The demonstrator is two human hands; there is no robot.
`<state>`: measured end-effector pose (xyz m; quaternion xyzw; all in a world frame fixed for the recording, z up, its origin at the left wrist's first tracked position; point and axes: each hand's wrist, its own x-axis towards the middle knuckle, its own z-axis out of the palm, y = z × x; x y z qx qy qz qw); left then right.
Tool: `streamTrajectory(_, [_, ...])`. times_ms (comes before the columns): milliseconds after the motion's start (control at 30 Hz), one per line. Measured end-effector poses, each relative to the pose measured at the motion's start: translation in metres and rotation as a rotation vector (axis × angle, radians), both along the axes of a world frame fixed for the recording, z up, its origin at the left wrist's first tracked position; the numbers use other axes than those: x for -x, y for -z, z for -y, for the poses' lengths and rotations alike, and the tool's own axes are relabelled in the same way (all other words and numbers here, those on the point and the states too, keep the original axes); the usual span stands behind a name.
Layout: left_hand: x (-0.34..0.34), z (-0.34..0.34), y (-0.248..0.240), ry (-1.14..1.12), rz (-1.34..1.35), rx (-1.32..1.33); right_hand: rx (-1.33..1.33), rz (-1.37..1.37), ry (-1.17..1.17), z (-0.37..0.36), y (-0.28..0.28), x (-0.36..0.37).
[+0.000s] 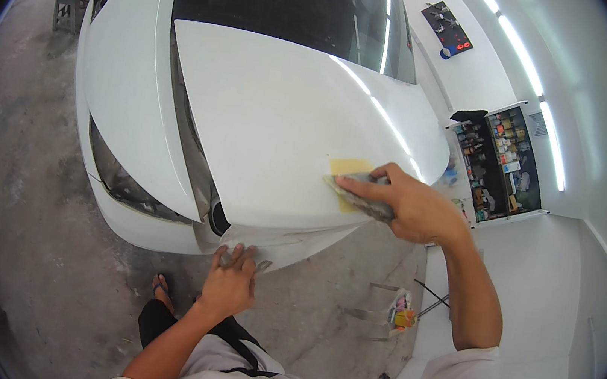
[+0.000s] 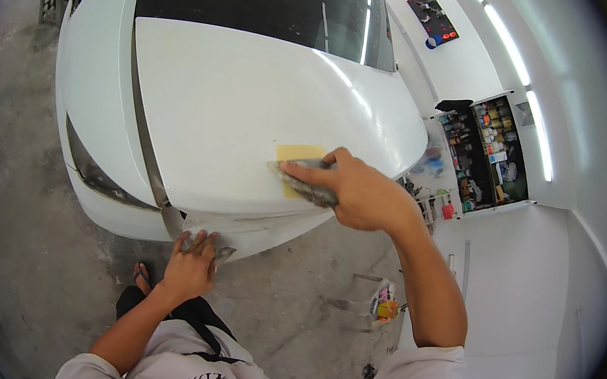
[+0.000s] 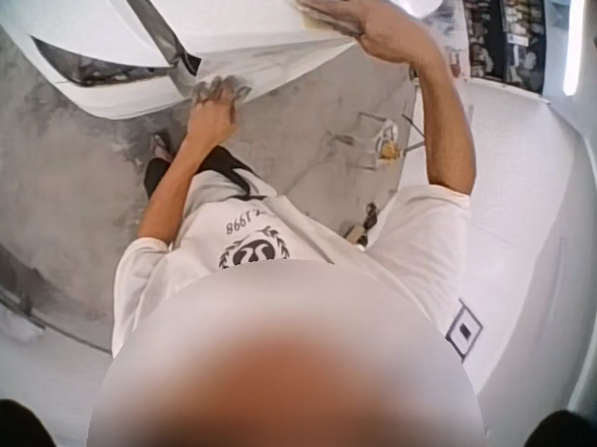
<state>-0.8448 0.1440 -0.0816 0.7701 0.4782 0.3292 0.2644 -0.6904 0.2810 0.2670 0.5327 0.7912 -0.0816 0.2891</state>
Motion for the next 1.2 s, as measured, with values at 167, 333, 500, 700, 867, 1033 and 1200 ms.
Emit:
streamTrajectory(167, [0.002, -0.003, 0.0, 0.006, -0.04, 0.003, 0.433, 0.158, 0.057, 0.056, -0.014, -0.023])
streamTrajectory(333, [0.002, -0.001, 0.004, 0.017, -0.044, -0.01, 0.212, -0.008, 0.052, 0.026, -0.046, -0.019])
streamTrajectory(500, [-0.002, 0.0, 0.004, -0.007, -0.042, -0.016, 0.024, 0.126, 0.065, -0.023, -0.048, 0.007])
streamTrajectory(700, [-0.001, 0.0, 0.003, -0.002, -0.034, 0.002, 0.035, 0.082, -0.053, -0.04, -0.027, 0.013])
streamTrajectory(867, [0.0, 0.001, 0.003, -0.004, -0.027, -0.011, 0.051, 0.051, -0.055, -0.048, -0.018, 0.006])
streamTrajectory(1033, [-0.001, 0.001, 0.003, -0.003, -0.038, -0.009, 0.057, 0.085, -0.036, -0.049, -0.015, 0.008])
streamTrajectory(1200, [-0.001, 0.001, 0.003, 0.007, -0.041, 0.012, 0.04, 0.116, -0.036, -0.044, -0.009, 0.013])
